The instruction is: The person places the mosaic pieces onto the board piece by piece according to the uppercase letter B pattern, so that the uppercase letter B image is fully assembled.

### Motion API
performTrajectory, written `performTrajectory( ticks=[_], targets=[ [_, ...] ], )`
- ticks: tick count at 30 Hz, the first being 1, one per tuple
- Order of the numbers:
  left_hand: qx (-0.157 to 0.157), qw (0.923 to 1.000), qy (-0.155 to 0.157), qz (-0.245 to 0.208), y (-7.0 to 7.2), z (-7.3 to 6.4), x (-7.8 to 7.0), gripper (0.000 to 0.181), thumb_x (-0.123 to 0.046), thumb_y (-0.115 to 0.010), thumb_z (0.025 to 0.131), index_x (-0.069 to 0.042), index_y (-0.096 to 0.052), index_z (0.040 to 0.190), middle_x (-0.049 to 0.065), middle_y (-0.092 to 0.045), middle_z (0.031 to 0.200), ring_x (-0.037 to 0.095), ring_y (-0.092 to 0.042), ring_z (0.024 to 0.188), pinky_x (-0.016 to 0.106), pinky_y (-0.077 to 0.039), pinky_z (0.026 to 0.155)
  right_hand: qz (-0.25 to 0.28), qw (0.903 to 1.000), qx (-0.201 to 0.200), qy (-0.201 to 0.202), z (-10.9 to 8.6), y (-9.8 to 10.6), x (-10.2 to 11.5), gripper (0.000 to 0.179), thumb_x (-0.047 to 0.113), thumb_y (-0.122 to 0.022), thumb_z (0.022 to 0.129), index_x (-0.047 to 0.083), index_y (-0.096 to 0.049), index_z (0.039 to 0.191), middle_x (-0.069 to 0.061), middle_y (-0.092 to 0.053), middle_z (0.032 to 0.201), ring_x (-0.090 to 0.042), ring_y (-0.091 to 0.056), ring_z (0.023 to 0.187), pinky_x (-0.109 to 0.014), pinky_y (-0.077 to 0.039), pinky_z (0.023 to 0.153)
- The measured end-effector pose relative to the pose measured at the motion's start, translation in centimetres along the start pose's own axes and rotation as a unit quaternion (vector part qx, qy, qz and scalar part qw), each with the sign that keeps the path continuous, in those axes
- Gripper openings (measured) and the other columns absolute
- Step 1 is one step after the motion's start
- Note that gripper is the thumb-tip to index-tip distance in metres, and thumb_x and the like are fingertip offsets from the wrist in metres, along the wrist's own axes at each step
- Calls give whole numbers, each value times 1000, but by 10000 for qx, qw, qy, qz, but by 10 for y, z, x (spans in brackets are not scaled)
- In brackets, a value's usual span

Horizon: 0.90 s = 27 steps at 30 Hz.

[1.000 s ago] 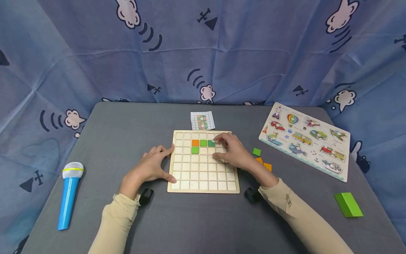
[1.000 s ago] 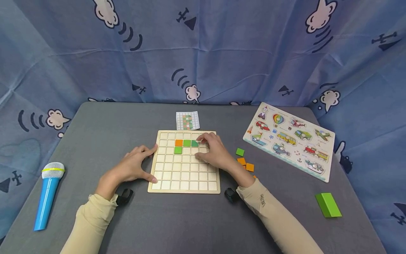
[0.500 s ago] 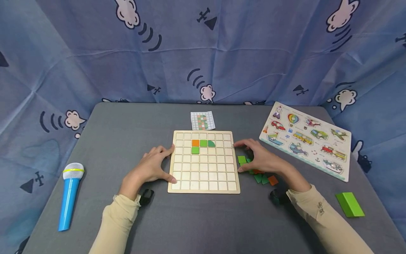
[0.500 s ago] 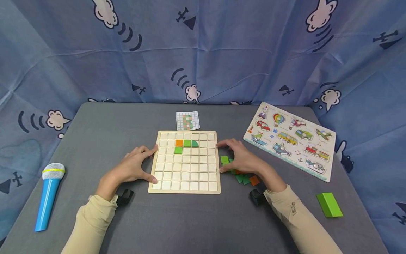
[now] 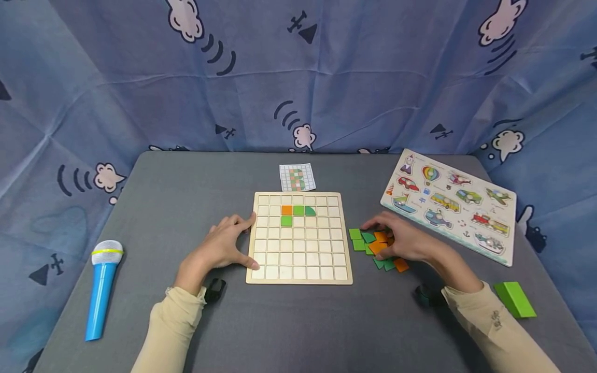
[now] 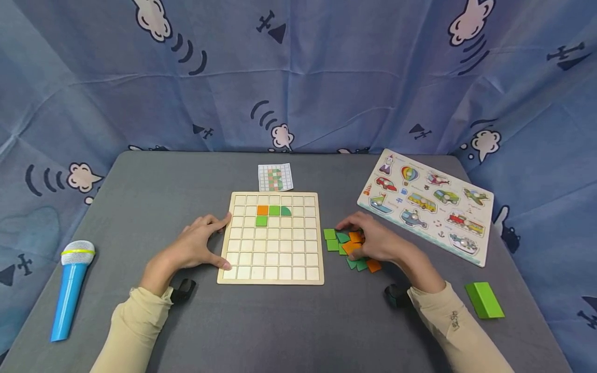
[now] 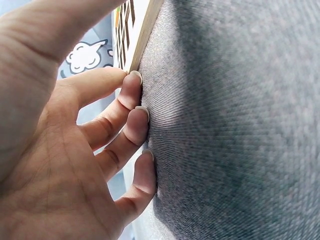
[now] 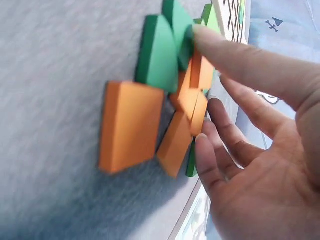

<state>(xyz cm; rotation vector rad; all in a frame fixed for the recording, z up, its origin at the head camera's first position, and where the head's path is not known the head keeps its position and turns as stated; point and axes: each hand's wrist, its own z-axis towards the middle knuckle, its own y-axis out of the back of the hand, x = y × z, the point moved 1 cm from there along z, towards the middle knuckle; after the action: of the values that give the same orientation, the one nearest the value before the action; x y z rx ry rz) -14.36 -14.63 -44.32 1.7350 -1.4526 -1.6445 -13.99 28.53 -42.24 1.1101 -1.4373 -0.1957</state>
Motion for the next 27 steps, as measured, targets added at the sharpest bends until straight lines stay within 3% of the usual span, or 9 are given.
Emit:
performTrajectory(
  ticks=[7, 12, 21, 27],
  targets=[
    [-1, 10000, 22, 17, 1, 0, -2, 125, -42, -101, 68, -14, -31, 168, 13, -54, 138, 33, -47, 130, 56, -35, 103, -97, 9996, -89, -268, -10, 5, -5, 52, 0, -87, 84, 7, -68, 131, -13, -64, 126, -28, -57, 110, -40, -48, 92],
    [-13, 10000, 24, 50, 1, -2, -1, 125, -42, -101, 68, -14, -31, 168, 13, -55, 137, 33, -48, 128, 57, -35, 103, 22, 9993, -287, -252, -11, 5, -10, 37, -6, -81, 88, 3, -71, 122, -10, -68, 110, -23, -59, 98, -27, -50, 80],
    [-23, 10000, 32, 53, 1, -1, -1, 126, -43, -101, 67, -14, -32, 168, 14, -54, 139, 34, -47, 131, 60, -35, 107, 102, 9987, -464, -204, -10, 4, -11, 22, -4, -82, 87, 3, -74, 108, -6, -63, 92, -17, -53, 83, -25, -46, 72],
    [-37, 10000, 3, 50, 1, -1, -1, 125, -43, -101, 67, -14, -32, 168, 15, -55, 139, 34, -48, 129, 59, -36, 105, -29, 9969, -783, -37, -1, 7, -9, 8, 4, -79, 94, 6, -79, 102, -2, -65, 84, -13, -54, 75, -25, -46, 66]
  ],
)
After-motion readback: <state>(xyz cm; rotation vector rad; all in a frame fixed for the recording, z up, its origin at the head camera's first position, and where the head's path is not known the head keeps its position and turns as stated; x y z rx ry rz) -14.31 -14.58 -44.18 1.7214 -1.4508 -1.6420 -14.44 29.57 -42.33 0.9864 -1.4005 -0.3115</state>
